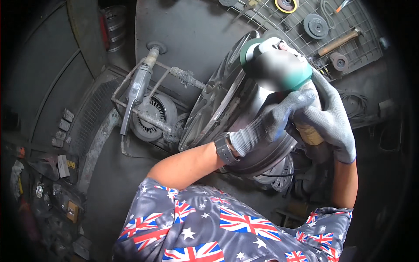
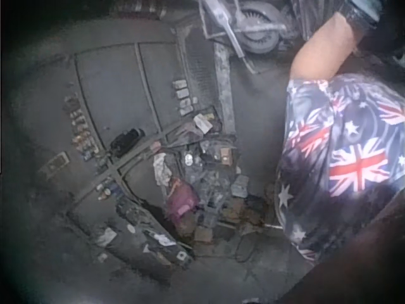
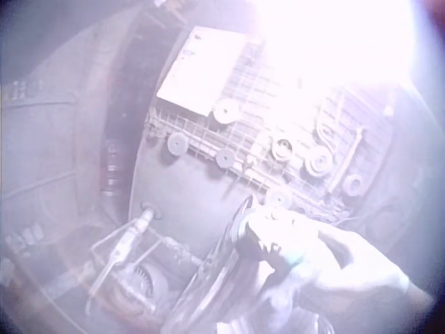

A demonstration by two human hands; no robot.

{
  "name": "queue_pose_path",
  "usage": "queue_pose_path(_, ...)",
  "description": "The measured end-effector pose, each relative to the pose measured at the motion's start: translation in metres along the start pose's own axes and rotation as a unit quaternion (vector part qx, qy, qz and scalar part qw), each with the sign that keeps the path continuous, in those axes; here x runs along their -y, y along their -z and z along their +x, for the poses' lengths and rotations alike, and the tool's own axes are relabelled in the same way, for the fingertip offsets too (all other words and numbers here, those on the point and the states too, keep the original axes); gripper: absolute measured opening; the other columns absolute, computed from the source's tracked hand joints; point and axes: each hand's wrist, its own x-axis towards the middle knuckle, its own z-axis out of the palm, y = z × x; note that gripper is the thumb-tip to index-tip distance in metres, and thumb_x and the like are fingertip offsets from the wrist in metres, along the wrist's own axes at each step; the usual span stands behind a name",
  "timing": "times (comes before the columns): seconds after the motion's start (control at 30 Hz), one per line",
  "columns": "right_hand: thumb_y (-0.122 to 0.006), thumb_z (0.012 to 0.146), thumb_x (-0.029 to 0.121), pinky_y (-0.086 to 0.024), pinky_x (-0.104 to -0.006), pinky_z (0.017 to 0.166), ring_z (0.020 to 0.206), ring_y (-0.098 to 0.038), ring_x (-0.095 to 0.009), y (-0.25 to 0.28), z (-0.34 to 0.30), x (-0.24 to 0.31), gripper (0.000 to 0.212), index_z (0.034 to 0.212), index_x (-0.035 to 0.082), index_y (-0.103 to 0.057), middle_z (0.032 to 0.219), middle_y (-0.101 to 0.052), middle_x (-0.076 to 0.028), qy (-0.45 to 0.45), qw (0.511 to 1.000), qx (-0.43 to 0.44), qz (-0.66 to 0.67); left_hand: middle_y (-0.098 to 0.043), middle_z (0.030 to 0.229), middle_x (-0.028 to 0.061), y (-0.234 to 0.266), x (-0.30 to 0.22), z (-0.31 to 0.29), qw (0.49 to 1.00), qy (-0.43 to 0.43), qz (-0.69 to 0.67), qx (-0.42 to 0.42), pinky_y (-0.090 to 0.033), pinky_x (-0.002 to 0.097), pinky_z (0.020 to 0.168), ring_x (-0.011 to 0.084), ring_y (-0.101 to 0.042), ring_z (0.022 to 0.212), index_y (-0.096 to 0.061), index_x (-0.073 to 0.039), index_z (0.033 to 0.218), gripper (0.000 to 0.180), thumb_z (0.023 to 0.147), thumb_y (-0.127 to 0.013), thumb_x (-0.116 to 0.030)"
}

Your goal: The person uses a handheld angle grinder with a polishing pad to polish the surface of a silver car wheel. They rotate the wheel to access different sections and continue polishing the spokes and rim.

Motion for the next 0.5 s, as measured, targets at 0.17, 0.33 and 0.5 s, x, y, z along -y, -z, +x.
queue_pose_path(0.17,-0.075,0.074,0.027,-0.044,-0.0363,0.104,0.119,-0.061,-0.025,-0.017,-0.035,-0.006,0.086,0.145,-0.009,-0.041,0.128,-0.062,-0.021,0.026,0.985,0.084,-0.151,-0.051,0.140,0.0122,0.000,0.036,-0.077,0.947,0.156,-0.281,0.012,-0.039,0.0352,0.112,0.0186,-0.051,0.130,-0.040,-0.003,0.146,0.055,0.103,-0.053,-0.034)
queue_pose_path(0.33,-0.079,0.081,0.034,-0.057,-0.0417,0.083,0.096,-0.069,-0.040,-0.051,-0.074,-0.012,0.088,0.146,-0.008,-0.037,0.108,-0.065,-0.028,0.091,0.952,0.159,-0.244,-0.051,0.139,0.0119,-0.003,0.054,-0.131,0.983,0.144,-0.111,-0.007,-0.040,0.0351,0.112,0.0186,-0.051,0.129,-0.041,-0.003,0.145,0.054,0.103,-0.054,-0.033)
queue_pose_path(0.5,-0.081,0.078,0.027,-0.054,-0.0387,0.092,0.107,-0.068,-0.038,-0.032,-0.053,-0.005,0.085,0.143,-0.010,-0.041,0.115,-0.067,-0.028,0.093,0.967,0.113,-0.210,-0.052,0.139,0.0116,0.003,0.044,-0.098,0.992,0.096,-0.081,0.014,-0.040,0.0350,0.111,0.0186,-0.051,0.129,-0.041,-0.003,0.144,0.053,0.102,-0.055,-0.032)
